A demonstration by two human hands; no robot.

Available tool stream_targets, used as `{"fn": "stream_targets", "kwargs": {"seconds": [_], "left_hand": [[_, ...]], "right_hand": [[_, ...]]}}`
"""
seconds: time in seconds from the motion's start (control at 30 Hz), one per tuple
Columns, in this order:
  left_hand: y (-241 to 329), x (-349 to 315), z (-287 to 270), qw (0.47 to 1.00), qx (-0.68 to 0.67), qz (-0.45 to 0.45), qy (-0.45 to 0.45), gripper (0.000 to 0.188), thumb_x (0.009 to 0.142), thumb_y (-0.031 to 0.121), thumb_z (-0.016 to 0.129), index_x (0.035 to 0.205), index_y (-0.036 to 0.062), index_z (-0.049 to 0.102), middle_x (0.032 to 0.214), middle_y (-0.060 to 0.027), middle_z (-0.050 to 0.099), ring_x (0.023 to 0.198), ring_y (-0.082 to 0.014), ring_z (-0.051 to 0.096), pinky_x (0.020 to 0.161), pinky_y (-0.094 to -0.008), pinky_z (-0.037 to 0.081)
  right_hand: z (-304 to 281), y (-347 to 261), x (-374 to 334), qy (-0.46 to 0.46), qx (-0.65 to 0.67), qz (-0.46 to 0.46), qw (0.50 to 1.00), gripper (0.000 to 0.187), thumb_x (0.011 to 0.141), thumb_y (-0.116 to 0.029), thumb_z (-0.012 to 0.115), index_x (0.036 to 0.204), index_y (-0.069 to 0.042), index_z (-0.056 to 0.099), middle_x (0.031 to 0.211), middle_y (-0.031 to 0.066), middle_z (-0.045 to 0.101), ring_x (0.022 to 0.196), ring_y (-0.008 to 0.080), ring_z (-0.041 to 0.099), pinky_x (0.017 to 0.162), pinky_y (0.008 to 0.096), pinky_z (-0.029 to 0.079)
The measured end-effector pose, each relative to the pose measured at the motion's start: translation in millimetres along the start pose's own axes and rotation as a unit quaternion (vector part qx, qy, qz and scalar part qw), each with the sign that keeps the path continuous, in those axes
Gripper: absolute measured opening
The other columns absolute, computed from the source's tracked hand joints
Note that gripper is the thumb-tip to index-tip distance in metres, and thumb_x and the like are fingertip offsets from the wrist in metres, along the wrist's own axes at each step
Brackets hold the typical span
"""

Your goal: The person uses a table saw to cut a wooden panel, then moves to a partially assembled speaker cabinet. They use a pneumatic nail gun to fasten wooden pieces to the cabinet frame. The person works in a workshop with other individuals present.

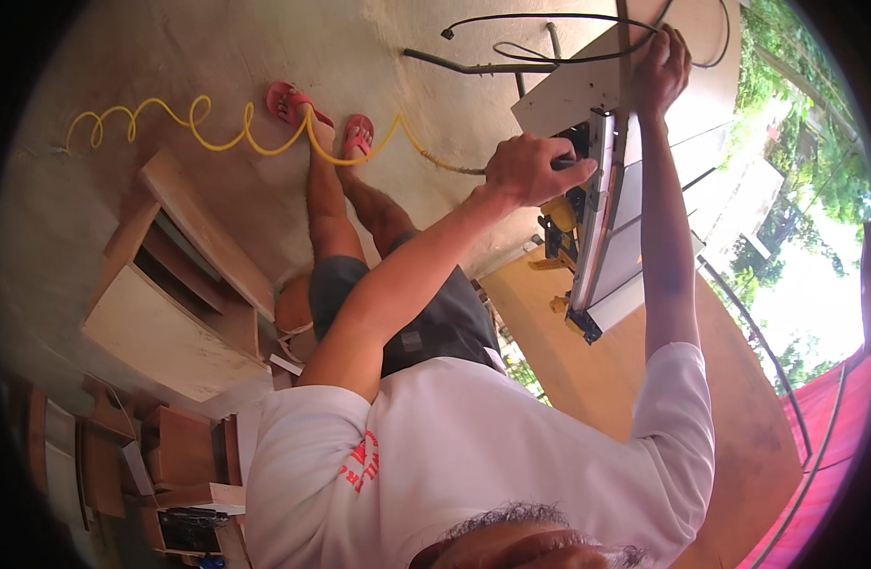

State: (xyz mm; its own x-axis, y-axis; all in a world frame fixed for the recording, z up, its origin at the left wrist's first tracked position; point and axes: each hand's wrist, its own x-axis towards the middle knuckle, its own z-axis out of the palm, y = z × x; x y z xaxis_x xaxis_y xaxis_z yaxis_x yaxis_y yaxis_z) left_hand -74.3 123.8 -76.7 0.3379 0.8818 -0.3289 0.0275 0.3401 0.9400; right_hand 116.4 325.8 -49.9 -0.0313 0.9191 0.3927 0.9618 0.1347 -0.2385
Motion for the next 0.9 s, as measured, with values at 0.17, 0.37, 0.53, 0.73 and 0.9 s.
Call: {"fn": "stream_targets", "kwargs": {"seconds": [0.17,0.37,0.53,0.73,0.9], "left_hand": [[44.3,-2.7,-20.8,0.986,0.098,0.032,0.129,0.05,0.089,0.061,0.065,0.085,0.0132,0.075,0.072,-0.009,0.073,0.072,-0.0323,0.073,0.068,-0.0446,0.055],[103.4,26.4,-87.8,0.914,0.178,0.121,0.344,0.046,0.091,0.054,0.066,0.078,0.0097,0.069,0.07,-0.0121,0.071,0.069,-0.0369,0.071,0.064,-0.0485,0.055],[141.6,15.5,-88.1,0.91,0.252,0.081,0.318,0.051,0.093,0.059,0.063,0.08,0.0101,0.069,0.072,-0.0132,0.072,0.073,-0.0385,0.072,0.066,-0.0492,0.054],[144.7,-67.8,-15.7,0.953,0.301,0.009,0.012,0.057,0.091,0.065,0.059,0.082,0.0096,0.07,0.075,-0.0174,0.069,0.077,-0.0413,0.069,0.07,-0.0484,0.053],[169.5,-139.1,-4.4,0.978,0.158,-0.013,-0.133,0.049,0.096,0.053,0.06,0.086,0.0071,0.074,0.074,-0.0066,0.072,0.069,-0.017,0.067,0.068,-0.0365,0.05]], "right_hand": [[-3.1,-8.0,-6.8,0.027,-0.003,0.002,1.0,0.054,0.101,-0.042,0.059,0.144,-0.01,0.057,0.154,0.0202,0.046,0.141,0.0397,0.044,0.115,0.0484,0.037],[-6.7,-23.6,-26.6,-0.004,0.032,0.028,0.999,0.062,0.099,-0.046,0.062,0.151,-0.014,0.05,0.162,0.0234,0.033,0.145,0.0467,0.036,0.117,0.0545,0.035],[-10.5,-34.2,-50.2,-0.007,-0.013,0.026,1.0,0.064,0.101,-0.048,0.057,0.155,-0.016,0.045,0.164,0.0242,0.03,0.147,0.0464,0.035,0.119,0.0592,0.029],[-24.5,-35.7,-81.8,-0.043,-0.031,0.018,0.998,0.062,0.102,-0.045,0.053,0.156,-0.016,0.043,0.164,0.0206,0.034,0.151,0.0408,0.033,0.121,0.0587,0.025],[-45.2,-26.8,-114.0,-0.06,-0.008,0.017,0.998,0.057,0.103,-0.037,0.055,0.155,-0.017,0.045,0.163,0.0147,0.037,0.151,0.0359,0.035,0.122,0.0578,0.026]]}}
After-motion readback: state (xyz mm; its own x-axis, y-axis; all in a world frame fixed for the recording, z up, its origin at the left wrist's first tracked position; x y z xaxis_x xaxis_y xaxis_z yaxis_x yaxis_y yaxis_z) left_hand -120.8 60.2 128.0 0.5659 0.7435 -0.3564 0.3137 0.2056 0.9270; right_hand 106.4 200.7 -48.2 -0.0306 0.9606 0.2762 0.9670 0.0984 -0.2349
